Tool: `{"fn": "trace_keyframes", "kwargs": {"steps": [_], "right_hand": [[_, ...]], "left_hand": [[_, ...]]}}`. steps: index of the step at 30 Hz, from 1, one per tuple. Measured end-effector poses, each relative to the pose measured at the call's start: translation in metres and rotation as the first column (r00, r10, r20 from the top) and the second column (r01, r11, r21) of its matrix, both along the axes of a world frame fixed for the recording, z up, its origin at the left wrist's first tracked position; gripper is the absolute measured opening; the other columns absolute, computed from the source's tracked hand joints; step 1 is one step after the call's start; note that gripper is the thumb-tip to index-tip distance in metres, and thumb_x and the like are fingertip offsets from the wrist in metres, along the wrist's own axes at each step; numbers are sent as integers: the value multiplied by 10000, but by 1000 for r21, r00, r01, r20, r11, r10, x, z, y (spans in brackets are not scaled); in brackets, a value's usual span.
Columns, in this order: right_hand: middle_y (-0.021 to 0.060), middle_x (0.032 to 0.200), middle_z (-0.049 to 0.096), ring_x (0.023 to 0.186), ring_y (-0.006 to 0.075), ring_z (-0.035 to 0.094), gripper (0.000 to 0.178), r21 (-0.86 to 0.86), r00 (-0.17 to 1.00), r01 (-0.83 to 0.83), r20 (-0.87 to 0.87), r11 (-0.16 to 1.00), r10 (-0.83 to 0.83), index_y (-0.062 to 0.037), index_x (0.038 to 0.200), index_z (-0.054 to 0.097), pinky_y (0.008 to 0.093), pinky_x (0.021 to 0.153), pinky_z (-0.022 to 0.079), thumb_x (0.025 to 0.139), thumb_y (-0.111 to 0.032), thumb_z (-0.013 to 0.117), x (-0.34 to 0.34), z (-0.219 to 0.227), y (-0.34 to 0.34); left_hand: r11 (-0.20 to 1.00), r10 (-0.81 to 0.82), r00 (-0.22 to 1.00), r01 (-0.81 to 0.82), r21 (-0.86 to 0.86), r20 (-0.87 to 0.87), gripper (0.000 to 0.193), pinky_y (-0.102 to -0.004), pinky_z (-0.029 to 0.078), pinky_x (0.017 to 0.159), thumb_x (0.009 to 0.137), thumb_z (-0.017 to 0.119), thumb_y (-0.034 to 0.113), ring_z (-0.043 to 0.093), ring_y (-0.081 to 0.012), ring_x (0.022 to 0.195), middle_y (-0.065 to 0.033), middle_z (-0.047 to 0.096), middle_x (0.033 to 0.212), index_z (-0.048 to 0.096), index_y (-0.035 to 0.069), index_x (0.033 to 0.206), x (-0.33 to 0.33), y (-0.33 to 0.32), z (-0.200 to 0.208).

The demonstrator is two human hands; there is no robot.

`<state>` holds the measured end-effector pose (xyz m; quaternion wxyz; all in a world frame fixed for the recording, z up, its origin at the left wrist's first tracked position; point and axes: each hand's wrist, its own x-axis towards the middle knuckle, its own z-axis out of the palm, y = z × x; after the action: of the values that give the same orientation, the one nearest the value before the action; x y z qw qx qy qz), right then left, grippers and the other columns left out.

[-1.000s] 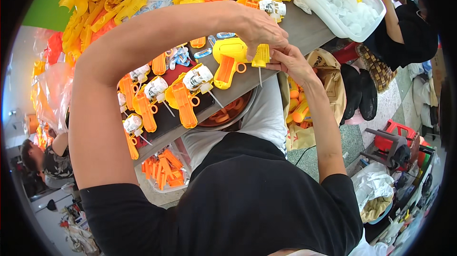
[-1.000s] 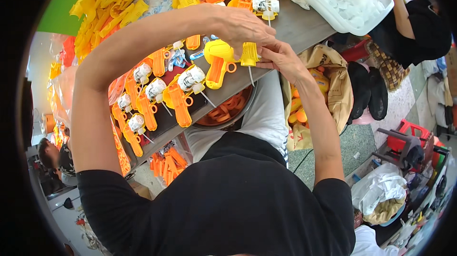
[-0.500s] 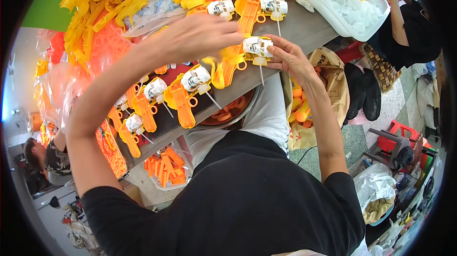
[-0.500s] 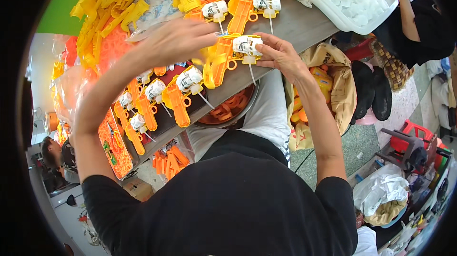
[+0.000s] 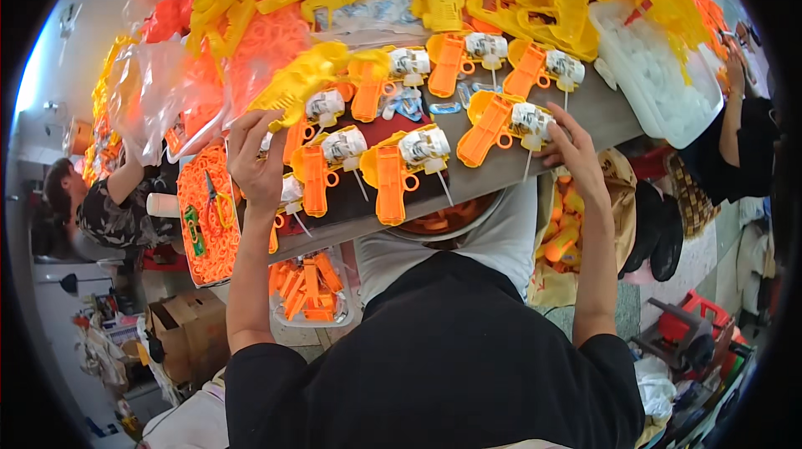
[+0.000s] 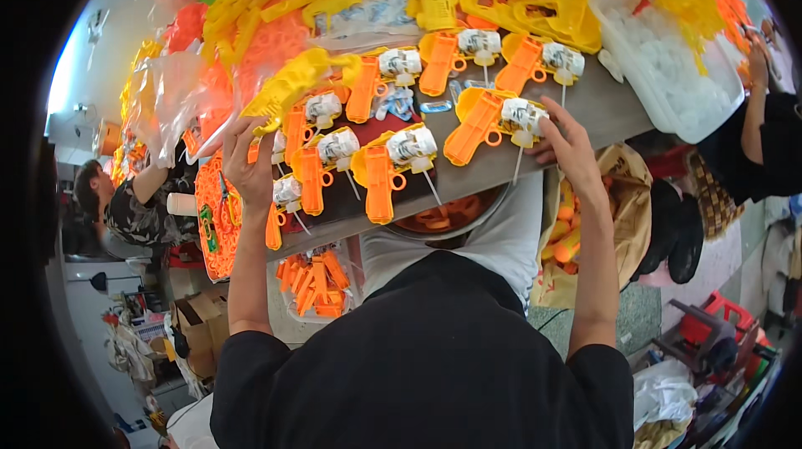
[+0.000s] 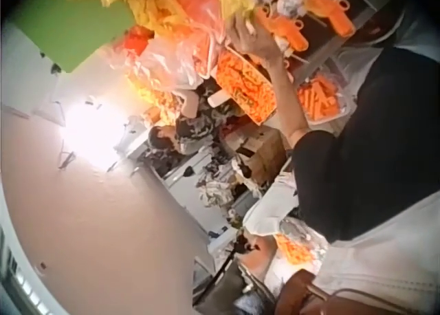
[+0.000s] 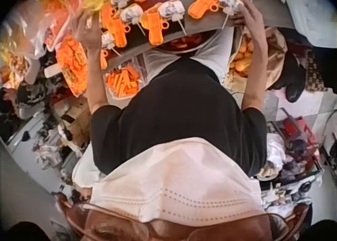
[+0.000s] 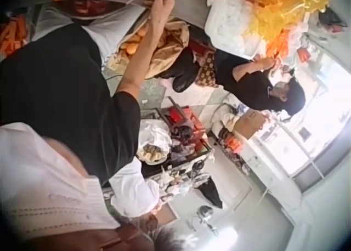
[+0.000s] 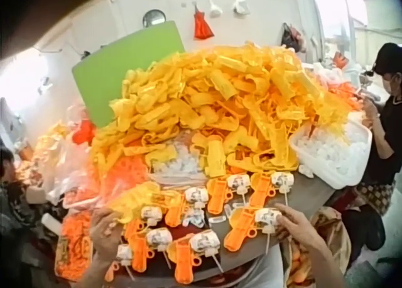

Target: Assembling plastic toy guns by hand at a factory workbench.

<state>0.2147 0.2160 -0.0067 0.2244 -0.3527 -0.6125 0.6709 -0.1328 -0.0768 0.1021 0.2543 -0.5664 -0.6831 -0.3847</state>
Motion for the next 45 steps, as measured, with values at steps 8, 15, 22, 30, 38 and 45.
{"fn": "trace_keyframes", "kwargs": {"steps": [8, 15, 22, 30, 38, 45], "right_hand": [[40, 1140, 613, 732, 76, 652, 491, 56, 994, 81, 64, 995, -85, -144, 1483, 460, 192, 612, 486, 1019, -267, 560, -4, 2, -11], [28, 1144, 606, 789, 78, 648, 490, 65, 998, 39, 42, 997, -42, -139, 1474, 472, 212, 694, 491, 1021, -306, 553, -14, 12, -14], [38, 1183, 597, 767, 75, 645, 490, 47, 998, 34, 56, 998, -37, -156, 1476, 471, 211, 693, 501, 1021, -314, 558, -6, 10, -12], [22, 1127, 632, 751, 65, 639, 478, 22, 1000, 4, 2, 1000, -4, -158, 1469, 480, 196, 660, 498, 1021, -300, 570, -8, 2, -10], [34, 1140, 626, 729, 76, 643, 475, -17, 1000, -14, 8, 1000, 14, -151, 1463, 486, 207, 633, 513, 1019, -297, 572, -7, 6, -2], [47, 1116, 640, 710, 79, 640, 477, -19, 999, -41, -35, 999, 40, -138, 1471, 466, 218, 601, 522, 1019, -254, 566, -8, -3, 0]], "left_hand": [[964, 235, 972, -235, 124, 14, 221, -359, 515, 821, 827, 761, 51, 633, -270, 955, -106, 644, 1019, 696, 19, 1035, -80, 51, -30], [757, 478, 695, -636, -148, -538, 446, -437, 454, 974, 800, 655, 22, 586, -323, 1099, -136, 619, 1243, 642, 68, 1244, -117, 54, -50], [829, -509, 860, 499, -252, 26, 425, -429, 418, 984, 755, 642, -40, 565, -284, 1117, -99, 657, 1114, 670, 89, 1158, 65, 138, -29], [689, -629, 761, 451, -567, -160, 395, -424, 384, 1021, 810, 633, 67, 532, -272, 1171, -59, 599, 1203, 641, 132, 1199, 111, 178, -66], [659, -628, 773, 464, -592, -93, 364, -420, 390, 1013, 821, 655, 81, 539, -277, 1153, -85, 601, 1204, 618, 78, 1183, 114, 188, -68], [642, -673, 721, 456, -616, -167, 357, -433, 389, 1011, 824, 616, 98, 556, -271, 1102, -97, 591, 1165, 619, 92, 1181, 112, 191, -64]]}}
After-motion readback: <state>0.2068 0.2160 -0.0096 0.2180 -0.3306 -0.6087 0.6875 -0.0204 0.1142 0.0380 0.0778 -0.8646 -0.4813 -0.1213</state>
